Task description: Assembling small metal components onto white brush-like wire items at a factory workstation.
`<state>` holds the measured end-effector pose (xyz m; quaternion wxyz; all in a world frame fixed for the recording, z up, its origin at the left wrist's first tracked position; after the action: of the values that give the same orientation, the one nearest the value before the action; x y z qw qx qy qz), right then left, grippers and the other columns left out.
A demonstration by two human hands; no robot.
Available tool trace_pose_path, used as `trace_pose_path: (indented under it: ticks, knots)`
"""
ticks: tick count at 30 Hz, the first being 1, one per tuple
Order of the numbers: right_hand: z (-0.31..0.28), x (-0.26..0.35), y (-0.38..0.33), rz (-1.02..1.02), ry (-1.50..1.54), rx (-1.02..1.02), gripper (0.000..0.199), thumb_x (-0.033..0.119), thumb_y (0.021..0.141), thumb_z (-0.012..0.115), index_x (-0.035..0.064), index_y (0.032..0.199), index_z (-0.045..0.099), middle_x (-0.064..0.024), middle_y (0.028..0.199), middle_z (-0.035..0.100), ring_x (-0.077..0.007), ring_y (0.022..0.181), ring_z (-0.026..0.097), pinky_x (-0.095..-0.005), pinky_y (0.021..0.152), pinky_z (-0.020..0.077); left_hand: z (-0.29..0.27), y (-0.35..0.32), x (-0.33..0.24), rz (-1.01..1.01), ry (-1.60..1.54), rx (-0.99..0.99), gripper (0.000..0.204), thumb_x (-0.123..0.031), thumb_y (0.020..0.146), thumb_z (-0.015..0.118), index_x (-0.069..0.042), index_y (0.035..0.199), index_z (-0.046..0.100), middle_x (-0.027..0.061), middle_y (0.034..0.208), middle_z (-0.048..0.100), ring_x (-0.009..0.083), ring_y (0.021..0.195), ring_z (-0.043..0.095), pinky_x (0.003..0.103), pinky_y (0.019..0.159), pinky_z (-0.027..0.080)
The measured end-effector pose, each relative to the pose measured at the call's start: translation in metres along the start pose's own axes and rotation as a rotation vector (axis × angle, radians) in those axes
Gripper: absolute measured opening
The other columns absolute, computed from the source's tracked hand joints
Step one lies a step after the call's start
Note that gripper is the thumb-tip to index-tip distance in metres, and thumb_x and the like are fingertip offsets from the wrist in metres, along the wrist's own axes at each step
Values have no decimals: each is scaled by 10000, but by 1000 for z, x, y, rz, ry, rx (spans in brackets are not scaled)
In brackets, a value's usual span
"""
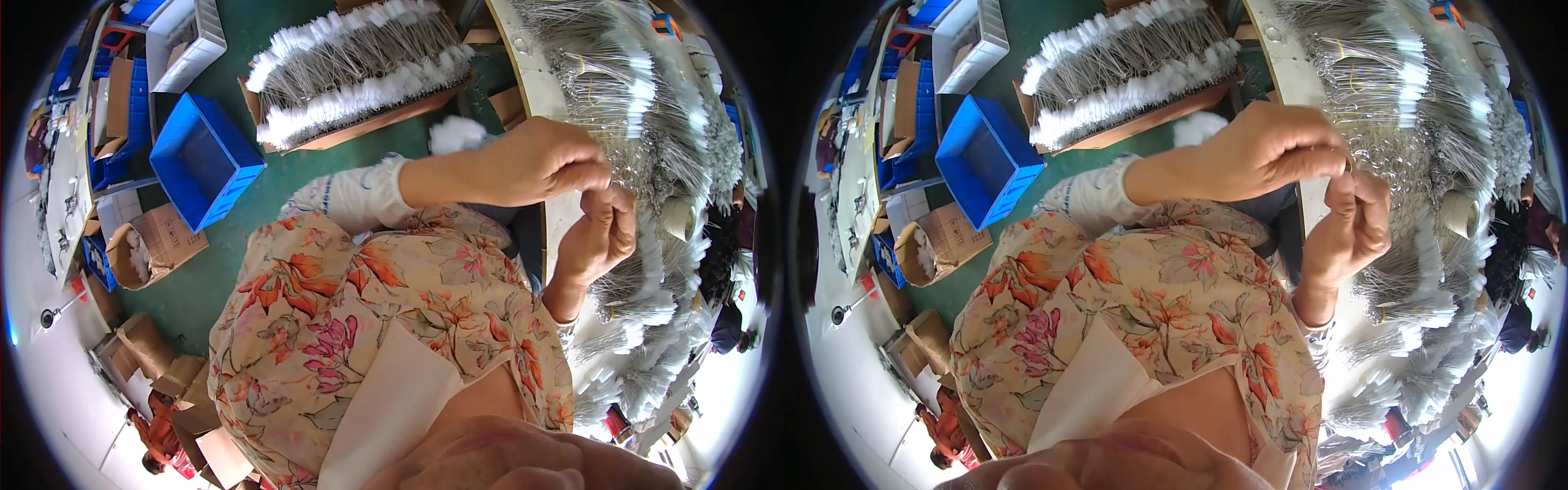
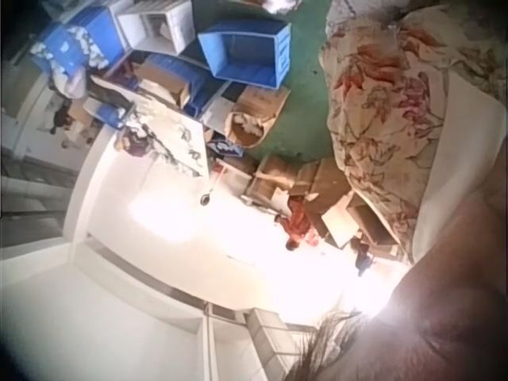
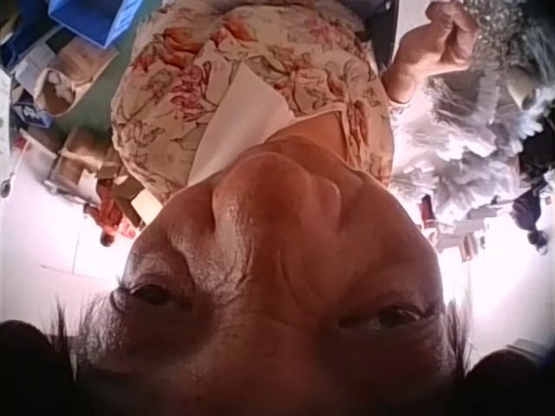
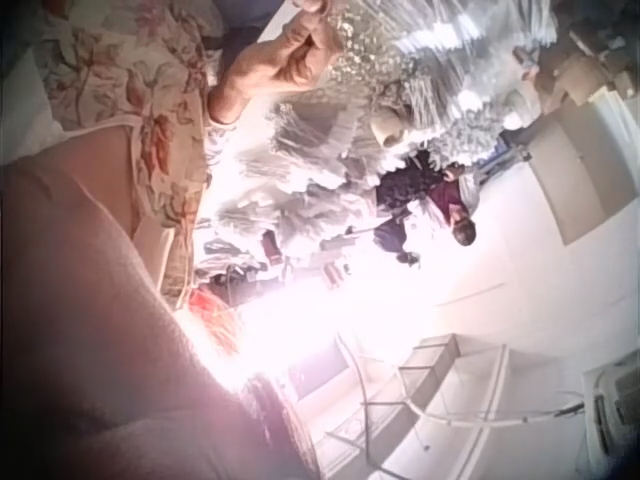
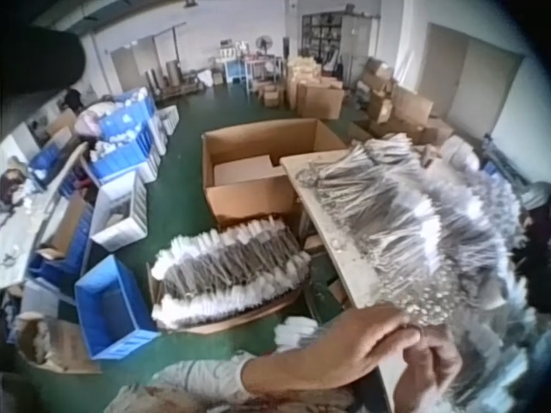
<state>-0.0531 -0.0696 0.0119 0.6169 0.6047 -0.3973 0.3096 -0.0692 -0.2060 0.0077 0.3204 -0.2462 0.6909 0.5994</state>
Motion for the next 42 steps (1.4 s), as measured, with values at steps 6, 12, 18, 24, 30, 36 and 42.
trace_pose_path:
  ticks: [6, 12, 18, 24, 30, 36, 42]
  knots:
    - [15, -68, -47, 877, -207, 927, 117, 101, 845, 578, -2, 845, 634, -10, 669, 565, -53, 575, 484, -193, 511, 382, -7, -73, 28, -156, 322, 841, 178, -209, 813, 587, -44, 865, 625, 101, 837, 589, 268, 736, 590, 370, 600, 472]
    - [-52, -92, -36, 626, -451, 368, 124, 121, 849, 608, 24, 918, 644, 19, 643, 543, -27, 528, 431, -178, 465, 325, -216, -190, 136, -489, 975, 949, 142, -205, 800, 548, -132, 877, 643, 100, 761, 600, 280, 770, 602, 395, 674, 476]
    - [-71, -109, -52, 664, -317, 174, 141, 139, 871, 581, 15, 918, 631, 61, 579, 451, -2, 465, 326, -175, 410, 214, -341, -291, 184, -867, 1242, 1143, 119, -167, 752, 580, -156, 854, 640, 50, 750, 594, 273, 802, 595, 391, 731, 471]
    - [-80, -115, -52, 722, -279, 111, 125, 128, 863, 596, 21, 917, 629, 52, 629, 475, -2, 485, 349, -159, 404, 221, -369, -312, 151, -696, 1377, 480, 271, -21, 655, 593, -160, 875, 669, 86, 951, 619, 279, 965, 558, 375, 892, 411]
    - [-78, -111, -49, 682, -324, 65, 108, 138, 872, 577, 42, 885, 624, 67, 531, 408, -1, 427, 289, -176, 383, 171, -468, -471, 151, -1420, 977, -864, 397, -399, 840, 504, -74, 1042, 608, 82, 1029, 626, 269, 968, 571, 405, 832, 429]
    - [-87, -110, -55, 566, -415, 0, 93, 97, 866, 569, 17, 879, 614, 59, 526, 417, 0, 426, 310, -172, 373, 188, -418, -427, 241, -1682, 626, -1134, 1044, -777, 711, 388, -39, 1406, 140, 228, 1347, 336, 395, 1213, 378, 508, 949, 340]
    - [-80, -104, -54, 518, -293, 85, 75, 63, 861, 561, 0, 852, 601, 51, 535, 436, 2, 423, 315, -168, 376, 201, -404, -403, 220, -1776, 1075, -1037, 1123, -794, 680, 405, 0, 1406, 83, 274, 1345, 294, 382, 1237, 328, 458, 1007, 263]
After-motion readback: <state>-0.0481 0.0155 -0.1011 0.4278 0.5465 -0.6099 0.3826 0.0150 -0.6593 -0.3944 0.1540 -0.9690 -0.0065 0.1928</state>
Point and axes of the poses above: each hand's wrist, its own y-axis towards the middle knuckle, its own z-axis out of the palm, x = y × z, the point moved 7 cm from there along y, towards the middle knuckle
